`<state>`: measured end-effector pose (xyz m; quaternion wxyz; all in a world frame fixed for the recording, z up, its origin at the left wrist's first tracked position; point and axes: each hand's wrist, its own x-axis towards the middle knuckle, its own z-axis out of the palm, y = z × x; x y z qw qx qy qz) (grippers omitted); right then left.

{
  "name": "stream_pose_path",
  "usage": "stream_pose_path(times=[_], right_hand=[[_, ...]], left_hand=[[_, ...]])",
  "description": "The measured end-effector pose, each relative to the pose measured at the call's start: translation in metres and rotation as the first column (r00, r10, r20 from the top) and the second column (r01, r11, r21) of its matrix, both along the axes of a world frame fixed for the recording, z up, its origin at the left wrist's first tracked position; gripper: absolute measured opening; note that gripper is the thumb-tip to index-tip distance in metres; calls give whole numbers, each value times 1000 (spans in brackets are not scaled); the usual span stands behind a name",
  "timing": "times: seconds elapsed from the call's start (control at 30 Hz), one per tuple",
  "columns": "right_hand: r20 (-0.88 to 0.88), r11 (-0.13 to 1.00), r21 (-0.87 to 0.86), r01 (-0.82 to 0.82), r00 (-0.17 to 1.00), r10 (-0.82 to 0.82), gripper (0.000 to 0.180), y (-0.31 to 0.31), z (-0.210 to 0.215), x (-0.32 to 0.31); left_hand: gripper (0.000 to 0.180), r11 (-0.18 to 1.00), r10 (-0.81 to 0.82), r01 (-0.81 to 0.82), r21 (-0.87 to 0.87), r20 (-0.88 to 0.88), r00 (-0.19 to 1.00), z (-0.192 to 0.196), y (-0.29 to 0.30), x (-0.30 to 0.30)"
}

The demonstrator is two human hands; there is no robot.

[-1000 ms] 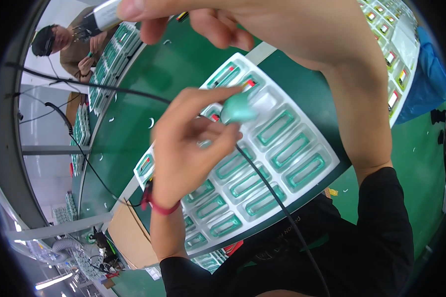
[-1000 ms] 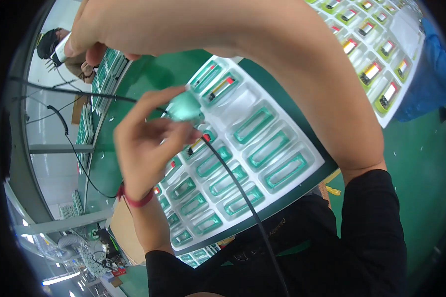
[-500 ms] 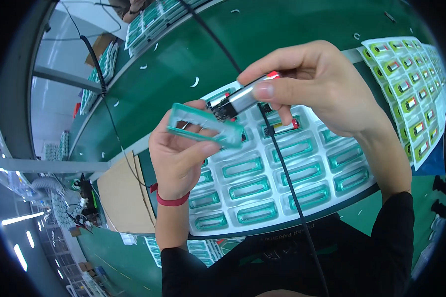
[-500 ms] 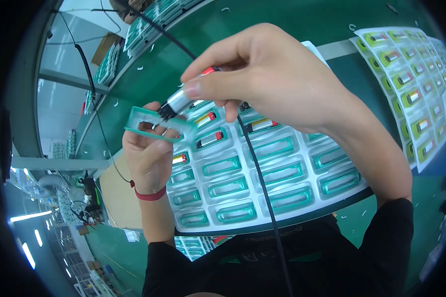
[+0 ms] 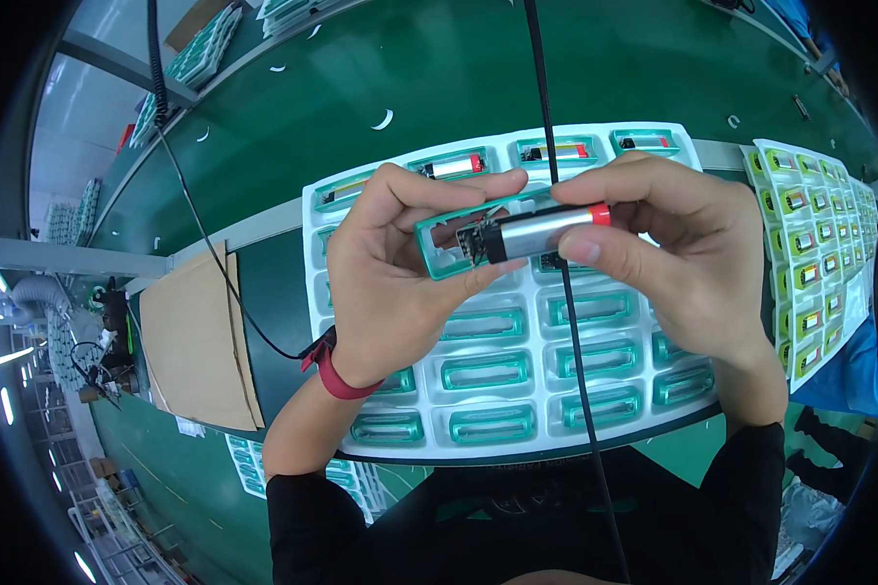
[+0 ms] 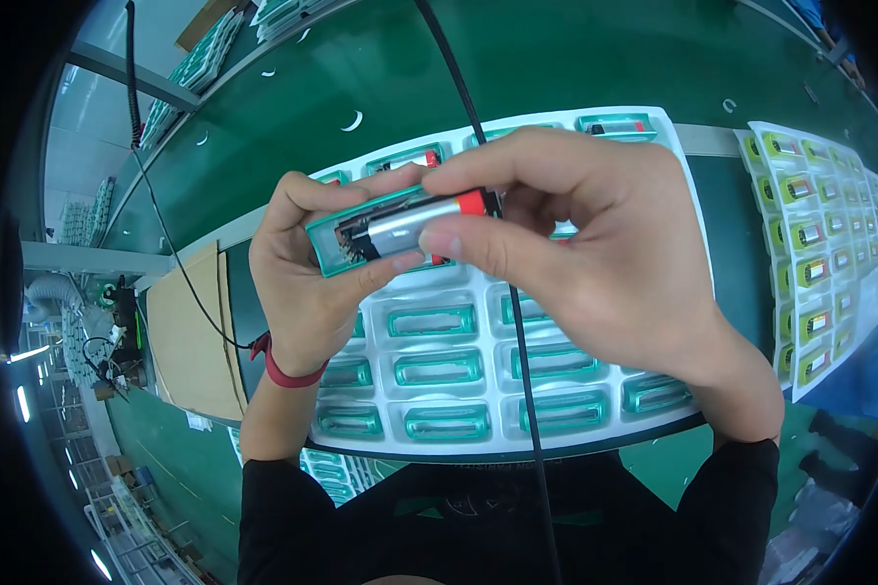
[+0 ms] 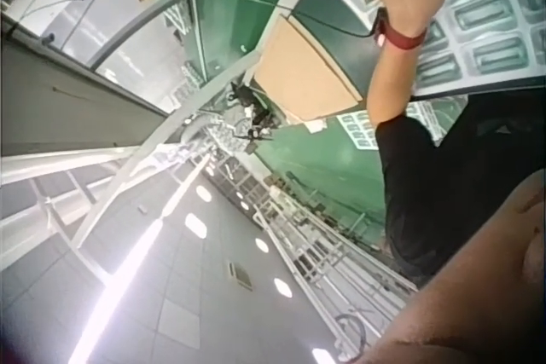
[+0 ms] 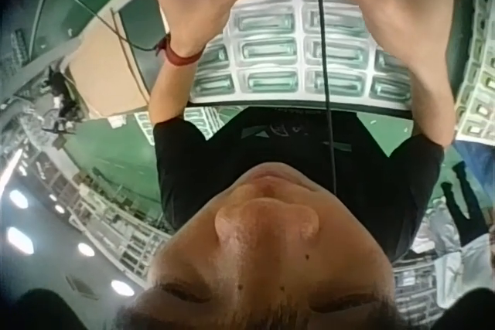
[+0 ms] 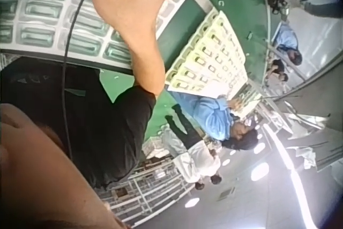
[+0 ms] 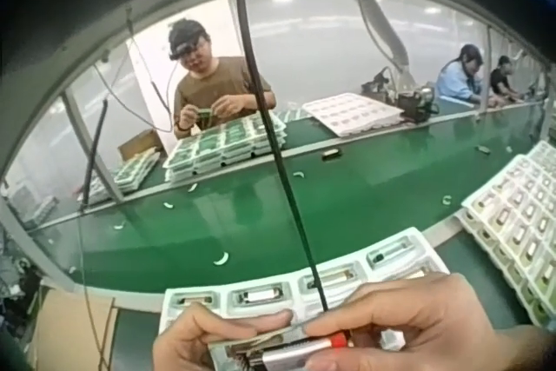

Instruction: The person assembles small electronic components by hand, joining batteries with circuit boards and placing the completed units into green plastic organizer trays.

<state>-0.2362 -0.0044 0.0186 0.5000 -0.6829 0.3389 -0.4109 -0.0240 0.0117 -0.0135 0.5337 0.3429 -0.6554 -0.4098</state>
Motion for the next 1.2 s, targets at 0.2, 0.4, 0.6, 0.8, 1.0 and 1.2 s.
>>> stream_pose_path(times=[0.2,0.4,0.6,0.8,1.0,1.2], right_hand=[[-145,996,-74,55,987,-65,27,6,-1,5],[-150,996,-54,69,986,-76,27,5,-1,4],[-89,998,38,59,994,-56,29,5,-5,7],[-223,967,-215,136,957,-184,29,10,-5,13],[-87,779,-580,238,933,-350,35,5,-19,19],[-26,861,-405,309,937,-349,41,0,-24,21]], left_hand=[[42,998,41,-36,-48,101,994,1,4,-4],[39,988,-36,44,-151,56,998,-3,-1,-3],[37,993,-48,48,-108,1,999,-7,1,-2],[38,984,-8,20,-175,70,998,-10,3,-5],[43,965,97,-76,-253,72,993,-17,3,-10],[46,959,139,-113,-261,82,987,-15,7,-14]])
